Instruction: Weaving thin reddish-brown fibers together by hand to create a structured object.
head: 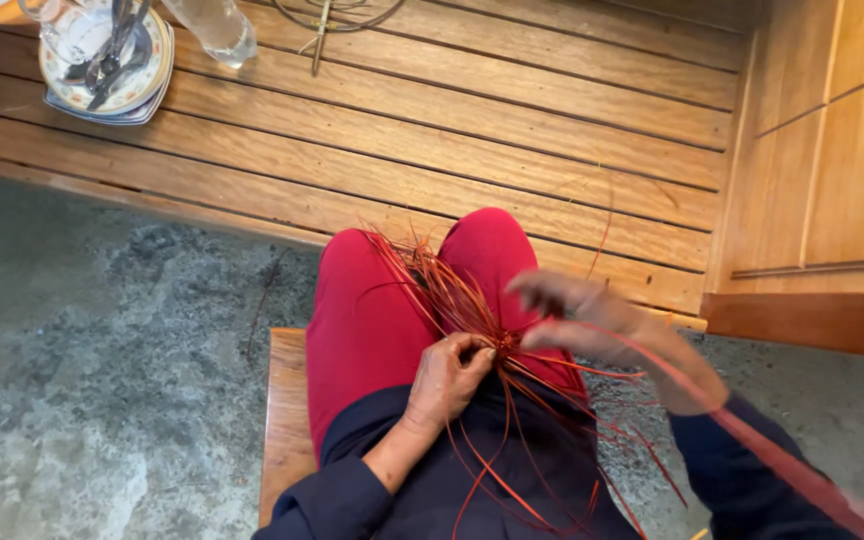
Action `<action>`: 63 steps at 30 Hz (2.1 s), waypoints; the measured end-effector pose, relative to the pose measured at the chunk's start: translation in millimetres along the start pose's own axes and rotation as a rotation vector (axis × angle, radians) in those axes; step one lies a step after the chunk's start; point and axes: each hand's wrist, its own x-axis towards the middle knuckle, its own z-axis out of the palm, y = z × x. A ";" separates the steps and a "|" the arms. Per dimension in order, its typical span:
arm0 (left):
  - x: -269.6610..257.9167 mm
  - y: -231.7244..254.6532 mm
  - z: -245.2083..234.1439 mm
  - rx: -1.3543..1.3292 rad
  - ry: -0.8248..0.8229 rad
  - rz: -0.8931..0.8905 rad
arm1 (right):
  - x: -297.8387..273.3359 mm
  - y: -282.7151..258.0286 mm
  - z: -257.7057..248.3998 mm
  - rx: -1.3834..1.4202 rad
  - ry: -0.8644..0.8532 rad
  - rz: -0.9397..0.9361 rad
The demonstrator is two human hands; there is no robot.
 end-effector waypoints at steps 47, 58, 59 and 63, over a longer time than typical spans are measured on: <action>-23.7 45.1 -18.6 0.430 0.099 0.292 | -18.4 -12.6 59.5 -0.084 0.158 -0.088; -11.9 31.7 -0.7 0.146 0.099 0.128 | -33.8 -3.3 64.4 -0.139 0.228 -0.247; -11.5 31.0 -0.5 0.165 0.096 0.143 | -34.6 -6.4 63.8 -0.148 0.238 -0.274; -11.7 21.8 3.3 0.118 0.100 0.169 | -40.8 2.2 71.1 -0.179 0.263 -0.336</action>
